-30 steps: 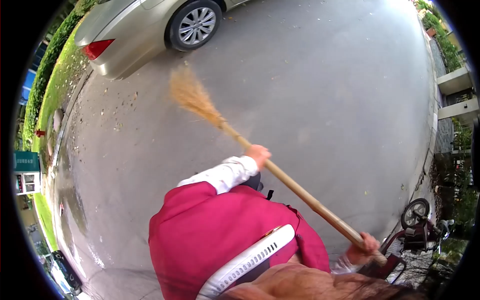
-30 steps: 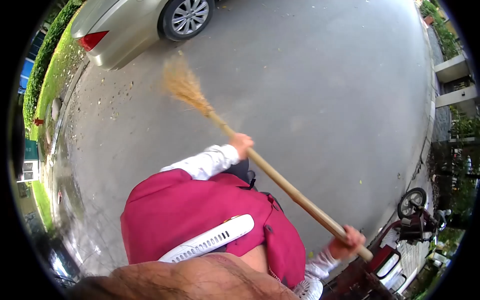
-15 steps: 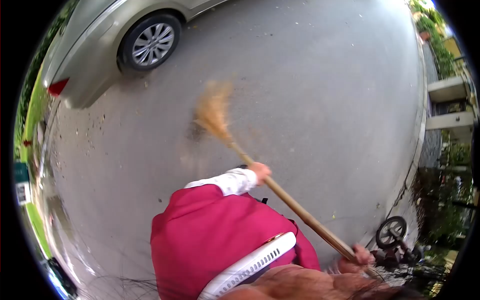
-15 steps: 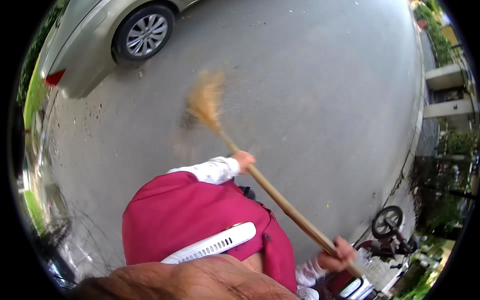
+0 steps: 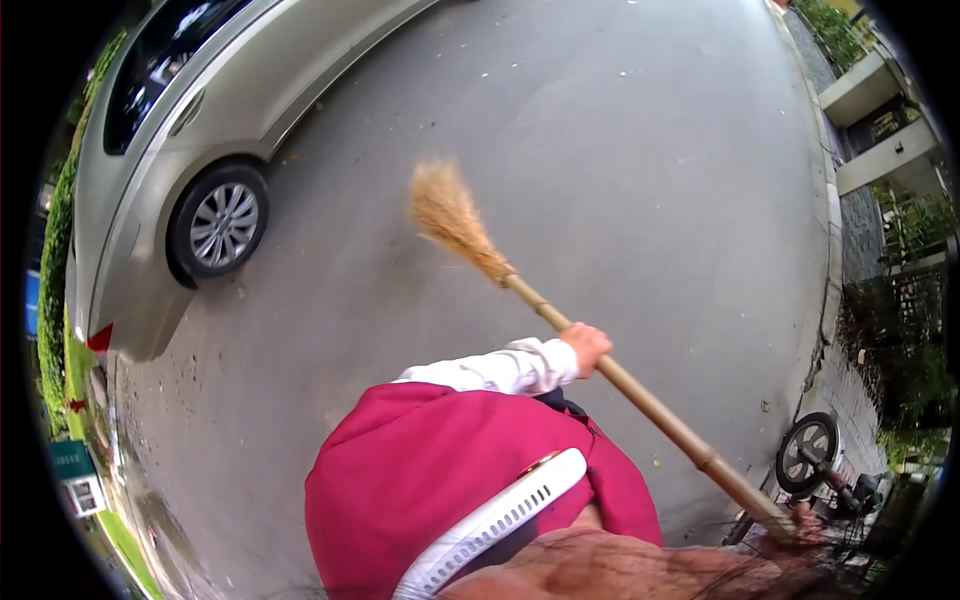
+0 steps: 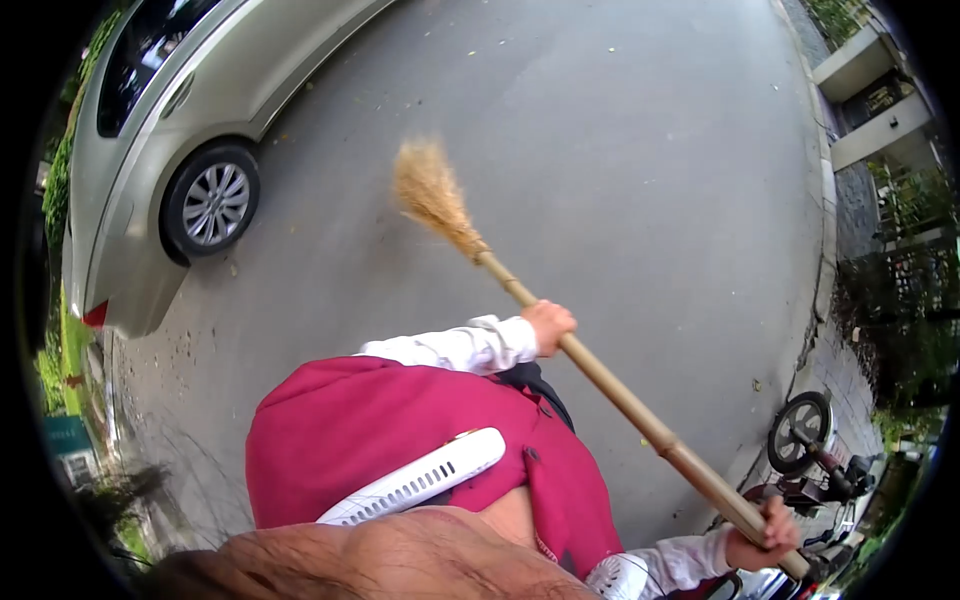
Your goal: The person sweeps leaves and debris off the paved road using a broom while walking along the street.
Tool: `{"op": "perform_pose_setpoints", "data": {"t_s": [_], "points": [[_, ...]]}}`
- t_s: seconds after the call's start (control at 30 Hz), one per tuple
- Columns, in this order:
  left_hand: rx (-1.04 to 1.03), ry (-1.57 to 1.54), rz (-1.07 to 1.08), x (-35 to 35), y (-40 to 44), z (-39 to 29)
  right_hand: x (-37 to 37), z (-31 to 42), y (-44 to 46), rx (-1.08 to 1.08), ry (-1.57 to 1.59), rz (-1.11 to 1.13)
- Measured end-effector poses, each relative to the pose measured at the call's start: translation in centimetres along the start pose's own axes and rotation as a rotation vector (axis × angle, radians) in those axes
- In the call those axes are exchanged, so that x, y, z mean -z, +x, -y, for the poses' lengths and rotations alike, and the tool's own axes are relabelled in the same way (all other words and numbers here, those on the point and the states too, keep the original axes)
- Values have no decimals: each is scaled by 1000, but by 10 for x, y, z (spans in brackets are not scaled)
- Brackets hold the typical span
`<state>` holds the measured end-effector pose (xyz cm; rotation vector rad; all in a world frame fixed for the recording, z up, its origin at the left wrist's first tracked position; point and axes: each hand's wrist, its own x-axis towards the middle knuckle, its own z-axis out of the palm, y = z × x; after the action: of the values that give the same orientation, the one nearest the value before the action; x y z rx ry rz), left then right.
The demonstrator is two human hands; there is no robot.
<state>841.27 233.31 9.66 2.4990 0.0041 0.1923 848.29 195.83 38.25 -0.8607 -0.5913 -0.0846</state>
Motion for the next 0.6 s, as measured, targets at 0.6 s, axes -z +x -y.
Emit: {"op": "perform_pose_setpoints", "data": {"t_s": [0.6], "points": [[762,165,351,54,232,290,34,-461,363,-702,180,-192]]}}
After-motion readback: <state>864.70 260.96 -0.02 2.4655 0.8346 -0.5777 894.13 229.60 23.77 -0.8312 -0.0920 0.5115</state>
